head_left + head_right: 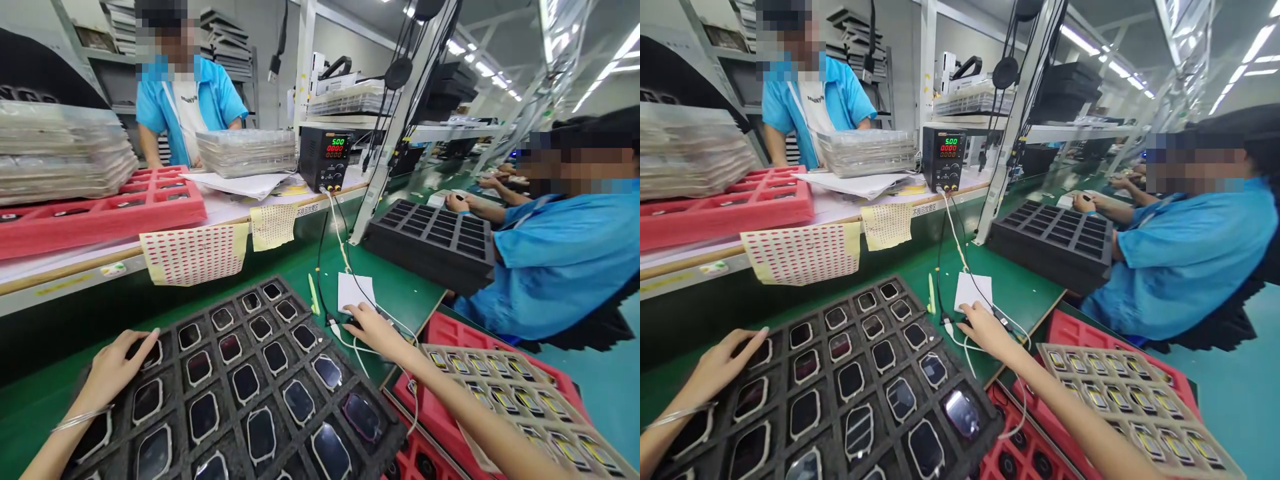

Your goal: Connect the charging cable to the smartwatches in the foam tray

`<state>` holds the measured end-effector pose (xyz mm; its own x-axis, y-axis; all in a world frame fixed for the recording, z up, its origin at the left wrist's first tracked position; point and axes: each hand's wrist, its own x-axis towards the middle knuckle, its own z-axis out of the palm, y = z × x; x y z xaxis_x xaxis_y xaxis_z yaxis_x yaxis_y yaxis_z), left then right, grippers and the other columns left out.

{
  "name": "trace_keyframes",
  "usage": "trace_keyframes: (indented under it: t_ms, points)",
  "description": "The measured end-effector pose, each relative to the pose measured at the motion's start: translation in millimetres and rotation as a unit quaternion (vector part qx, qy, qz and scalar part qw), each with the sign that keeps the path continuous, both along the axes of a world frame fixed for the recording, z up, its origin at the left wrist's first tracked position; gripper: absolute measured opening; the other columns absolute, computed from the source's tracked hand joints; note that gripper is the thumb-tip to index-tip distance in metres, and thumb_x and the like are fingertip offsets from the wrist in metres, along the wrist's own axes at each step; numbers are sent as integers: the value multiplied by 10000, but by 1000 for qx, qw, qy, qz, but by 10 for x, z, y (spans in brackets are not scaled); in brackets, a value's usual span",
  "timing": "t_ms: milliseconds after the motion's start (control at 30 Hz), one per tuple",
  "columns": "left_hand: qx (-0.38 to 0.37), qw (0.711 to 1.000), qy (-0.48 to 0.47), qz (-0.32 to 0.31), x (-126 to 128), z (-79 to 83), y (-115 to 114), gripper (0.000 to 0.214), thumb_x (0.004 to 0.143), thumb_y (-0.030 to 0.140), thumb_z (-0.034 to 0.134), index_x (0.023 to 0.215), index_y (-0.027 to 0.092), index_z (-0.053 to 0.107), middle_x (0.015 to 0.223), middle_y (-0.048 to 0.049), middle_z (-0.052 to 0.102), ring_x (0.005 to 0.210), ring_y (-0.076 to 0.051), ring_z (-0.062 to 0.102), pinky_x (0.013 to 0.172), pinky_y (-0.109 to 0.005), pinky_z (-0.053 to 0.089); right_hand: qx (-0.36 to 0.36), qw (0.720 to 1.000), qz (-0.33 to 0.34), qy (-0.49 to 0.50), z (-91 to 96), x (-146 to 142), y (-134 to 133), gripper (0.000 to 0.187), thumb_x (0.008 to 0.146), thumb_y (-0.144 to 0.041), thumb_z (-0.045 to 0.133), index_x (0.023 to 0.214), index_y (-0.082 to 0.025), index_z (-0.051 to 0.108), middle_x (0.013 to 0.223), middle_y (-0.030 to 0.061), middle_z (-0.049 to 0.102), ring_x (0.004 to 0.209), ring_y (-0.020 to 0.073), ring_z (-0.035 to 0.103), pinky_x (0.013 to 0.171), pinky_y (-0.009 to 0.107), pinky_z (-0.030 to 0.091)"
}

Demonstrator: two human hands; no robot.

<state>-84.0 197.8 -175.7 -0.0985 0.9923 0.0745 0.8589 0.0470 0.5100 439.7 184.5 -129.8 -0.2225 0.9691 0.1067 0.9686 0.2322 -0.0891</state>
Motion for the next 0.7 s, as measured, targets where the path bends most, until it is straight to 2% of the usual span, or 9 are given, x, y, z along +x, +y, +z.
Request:
trace_keyframes:
  t_ms: [133,233,267,367,467,500,567,633,700]
  points:
    - [29,999,34,-13,72,-51,-73,465,785,598,456,913,190,637,961,-68,646,956,-295,616,888,-409,439,-1,999,-13,34,-13,90,65,281,769,-132,612,1050,-129,631,955,126,592,818,244,630,768,325,479]
    - [112,993,33,11,149,-26,-116,520,780,613,462,936,153,649,952,-103,596,1001,-317,578,931,-446,426,15,997,-10,70,177,120,190,121,749,-123,605,855,-135,662,823,83,641,737,226,644,697,306,496]
    - [154,988,19,25,194,21,-149,535,782,612,464,960,141,645,972,-116,567,1033,-320,555,948,-442,420,28,996,-8,83,296,101,221,75,768,-163,609,820,-139,657,808,79,652,741,229,645,690,310,499]
    - [241,967,-70,36,430,283,-343,480,812,544,505,1077,157,605,1100,-122,520,1124,-297,503,1018,-422,370,113,982,8,150,806,-163,231,201,842,-337,585,915,-156,634,924,86,664,842,242,636,740,345,506]
    - [188,944,-268,-25,804,638,-633,398,865,487,492,1103,188,604,1167,-102,569,1145,-257,510,1053,-408,334,231,916,120,305,1371,-808,106,206,804,-373,665,908,-199,626,963,56,667,887,241,635,767,355,506]
    - [160,921,-353,-40,937,754,-728,404,892,475,458,1142,190,595,1223,-102,563,1177,-248,498,1069,-402,316,246,895,166,332,1520,-1092,38,181,799,-351,682,872,-200,613,963,54,664,887,236,633,764,349,505]
    - [134,834,-532,-59,1167,966,-897,443,912,484,425,1212,187,562,1295,-106,541,1236,-246,460,1070,-394,328,260,857,276,348,1704,-1699,-124,152,802,-285,692,780,-188,578,935,59,651,875,222,622,751,333,501]
    - [135,742,-653,-68,1290,1130,-1034,468,897,505,456,1235,195,545,1247,-104,582,1204,-245,496,1036,-388,374,247,838,377,307,1715,-2281,-284,165,809,-235,688,733,-172,556,901,68,631,860,219,601,757,340,494]
    - [153,667,-727,-54,1264,1210,-1143,407,903,462,482,1197,195,570,1199,-93,612,1153,-235,536,970,-361,434,197,833,453,249,1591,-2755,-390,155,852,-223,634,742,-148,557,893,97,606,864,235,574,762,369,496]
